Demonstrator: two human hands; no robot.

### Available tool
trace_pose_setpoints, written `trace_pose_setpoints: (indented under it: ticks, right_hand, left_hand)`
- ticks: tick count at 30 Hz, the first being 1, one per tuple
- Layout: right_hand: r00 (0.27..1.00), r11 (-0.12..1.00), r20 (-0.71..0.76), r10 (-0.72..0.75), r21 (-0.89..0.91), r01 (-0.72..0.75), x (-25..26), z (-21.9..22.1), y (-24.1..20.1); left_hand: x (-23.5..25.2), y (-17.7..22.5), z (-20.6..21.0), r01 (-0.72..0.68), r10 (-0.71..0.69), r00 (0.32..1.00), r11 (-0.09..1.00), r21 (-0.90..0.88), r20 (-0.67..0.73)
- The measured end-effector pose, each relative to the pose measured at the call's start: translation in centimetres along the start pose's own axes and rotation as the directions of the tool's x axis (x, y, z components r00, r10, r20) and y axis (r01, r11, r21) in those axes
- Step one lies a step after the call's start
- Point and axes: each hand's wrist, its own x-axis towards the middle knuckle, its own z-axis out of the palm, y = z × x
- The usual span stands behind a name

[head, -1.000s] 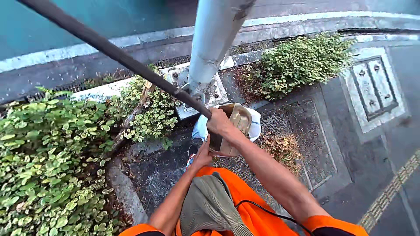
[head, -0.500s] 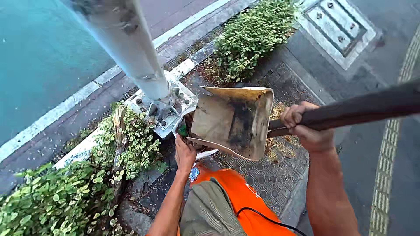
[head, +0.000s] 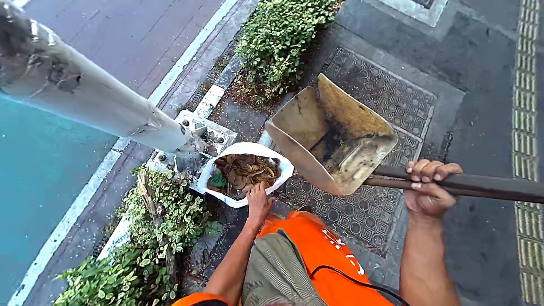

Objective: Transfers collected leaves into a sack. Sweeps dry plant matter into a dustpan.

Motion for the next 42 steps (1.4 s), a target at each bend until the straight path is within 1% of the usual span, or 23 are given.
trace_pose_setpoints:
  ticks: [4,6,7,9,12,13,15,18,20,22,24,26,28,29,31,33,34,36,38,39,40,41,42]
  right_hand:
    - [0.993,0.999,-0.115,0.031,-0.031,-0.035,-1.2,-1.1,0.8]
    - [0.988,0.994,-0.138,0.065,-0.081,-0.077,-1.5,-0.3,1.1]
    - [0.988,0.990,-0.135,0.077,-0.109,-0.092,-1.3,0.5,1.1]
    - [0.990,0.983,-0.101,0.097,-0.146,-0.111,-0.4,2.4,0.8]
    - [0.992,0.978,0.003,0.128,-0.165,-0.126,1.7,5.8,0.0]
    - [0.992,0.978,0.022,0.127,-0.167,-0.121,2.5,7.1,-0.4]
    - [0.993,0.981,0.035,0.112,-0.164,-0.104,4.3,9.7,-1.7]
    - [0.995,0.988,0.081,0.058,-0.146,-0.045,6.5,13.9,-3.7]
    - [0.991,0.994,0.132,0.009,-0.113,0.006,7.3,16.6,-4.0]
    - [0.973,0.995,0.230,0.013,-0.095,0.009,7.3,18.9,-3.1]
    - [0.947,0.992,0.312,0.070,-0.119,-0.035,6.3,21.0,-1.2]
    - [0.936,0.983,0.328,0.130,-0.166,-0.078,5.4,22.9,1.0]
    - [0.922,0.962,0.328,0.204,-0.240,-0.128,4.4,24.2,2.9]
    - [0.913,0.951,0.329,0.242,-0.266,-0.156,4.0,24.7,3.6]
    - [0.892,0.935,0.333,0.304,-0.284,-0.213,3.4,25.3,4.3]
    - [0.872,0.927,0.353,0.338,-0.283,-0.245,3.3,25.4,4.7]
    - [0.861,0.926,0.371,0.347,-0.282,-0.251,3.2,25.5,4.8]
    - [0.844,0.924,0.400,0.359,-0.278,-0.261,2.9,25.6,5.4]
    - [0.830,0.920,0.416,0.371,-0.288,-0.266,2.7,25.8,6.0]
    - [0.826,0.914,0.414,0.382,-0.302,-0.272,2.4,25.8,6.1]
    - [0.821,0.905,0.409,0.397,-0.324,-0.276,2.1,25.7,6.2]
    - [0.816,0.894,0.403,0.415,-0.349,-0.281,1.8,25.6,6.2]
    - [0.809,0.881,0.398,0.432,-0.377,-0.285,1.6,25.4,6.2]
  left_hand:
    - [1.8,1.2,2.0,-0.032,0.009,0.992,0.982,0.186,0.124]
    - [2.5,1.3,2.2,-0.060,0.030,0.986,0.980,0.188,0.161]
    - [2.7,1.4,2.1,-0.073,0.048,0.986,0.985,0.155,0.160]
    - [2.8,1.4,1.6,-0.068,0.061,0.993,0.996,0.059,0.105]
    - [1.9,0.5,0.2,0.026,-0.026,1.000,0.999,-0.029,0.004]
    - [1.8,0.0,-0.3,0.056,-0.056,0.998,0.998,-0.032,0.011]
    - [1.4,-0.4,-1.0,0.073,-0.072,0.996,0.997,-0.015,0.058]
    - [1.6,-0.5,-1.7,0.021,-0.019,0.992,1.000,-0.009,0.122]
    - [2.1,-0.6,-1.9,-0.043,0.049,0.992,0.998,-0.050,0.116]
    - [2.0,-0.6,-2.0,-0.045,0.057,0.993,0.993,-0.110,0.106]
    - [2.1,-1.3,-2.0,-0.001,0.017,0.995,0.987,-0.161,0.101]
    - [3.0,-1.6,-2.6,0.021,0.003,0.992,0.983,-0.182,0.128]
    - [3.5,-1.3,-2.9,0.009,0.014,0.989,0.989,-0.150,0.147]
    - [3.6,-0.8,-3.0,-0.017,0.035,0.988,0.992,-0.122,0.150]
    - [3.4,0.0,-2.9,-0.113,0.131,0.974,0.988,-0.105,0.185]
    - [3.0,0.8,-2.7,-0.203,0.242,0.952,0.957,-0.206,0.188]
    - [3.0,1.1,-2.1,-0.218,0.272,0.939,0.943,-0.253,0.208]
    - [3.4,1.2,-0.6,-0.193,0.283,0.927,0.922,-0.335,0.246]
    - [4.0,0.9,1.7,-0.189,0.268,0.945,0.915,-0.357,0.188]
    - [3.4,1.1,1.7,-0.156,0.232,0.955,0.924,-0.350,0.186]
    - [2.4,1.7,0.0,-0.086,0.180,0.947,0.940,-0.330,0.266]
    - [1.6,2.1,-1.7,-0.026,0.135,0.914,0.961,-0.274,0.383]
    - [1.2,2.1,-2.9,-0.007,0.109,0.871,0.978,-0.209,0.480]
